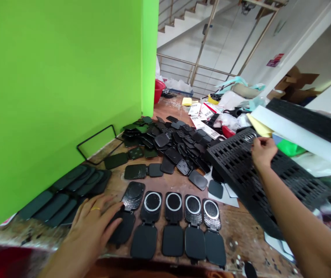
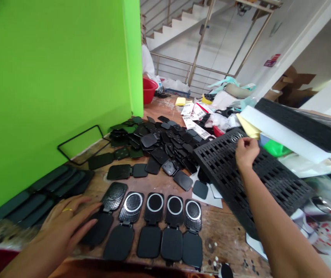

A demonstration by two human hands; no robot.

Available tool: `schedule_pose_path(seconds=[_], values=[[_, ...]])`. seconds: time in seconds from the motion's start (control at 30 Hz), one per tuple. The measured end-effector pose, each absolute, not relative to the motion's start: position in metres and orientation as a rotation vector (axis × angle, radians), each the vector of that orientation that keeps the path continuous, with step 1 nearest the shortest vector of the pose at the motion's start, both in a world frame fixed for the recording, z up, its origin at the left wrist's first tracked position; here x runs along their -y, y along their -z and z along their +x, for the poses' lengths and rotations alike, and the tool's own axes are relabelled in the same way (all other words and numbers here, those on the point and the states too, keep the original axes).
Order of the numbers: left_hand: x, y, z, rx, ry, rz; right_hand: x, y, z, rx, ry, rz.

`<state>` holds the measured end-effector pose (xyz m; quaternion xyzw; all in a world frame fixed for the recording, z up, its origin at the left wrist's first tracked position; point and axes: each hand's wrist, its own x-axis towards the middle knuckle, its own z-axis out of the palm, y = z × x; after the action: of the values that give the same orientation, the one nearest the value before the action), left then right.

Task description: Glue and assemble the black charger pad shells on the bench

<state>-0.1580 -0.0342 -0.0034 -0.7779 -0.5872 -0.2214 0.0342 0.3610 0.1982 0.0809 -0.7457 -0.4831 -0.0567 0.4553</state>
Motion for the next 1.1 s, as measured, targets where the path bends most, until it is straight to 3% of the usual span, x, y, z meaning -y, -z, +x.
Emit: schedule_pose_path(seconds=[0.3, 0.47, 0.7, 1.1], values=[[0.057, -0.016, -0.144, 1.983, 0.419, -2.472, -0.104, -0.068, 0.193, 1.845, -0.517, -1.327], [0.062, -0.023, -0.139, 2.080, 0.414, -2.465, -0.062, -0.032, 0.101, 2.270, -0.380, -0.836], [0.062, -0.025, -0.137, 2.065, 0.430, -2.476, -0.052, 0.008, 0.053, 2.535, -0.028, -0.724], [0.062, -0.022, -0.139, 2.047, 0.476, -2.474, -0.038, -0.010, 0.049, 2.862, 0.157, -0.682]])
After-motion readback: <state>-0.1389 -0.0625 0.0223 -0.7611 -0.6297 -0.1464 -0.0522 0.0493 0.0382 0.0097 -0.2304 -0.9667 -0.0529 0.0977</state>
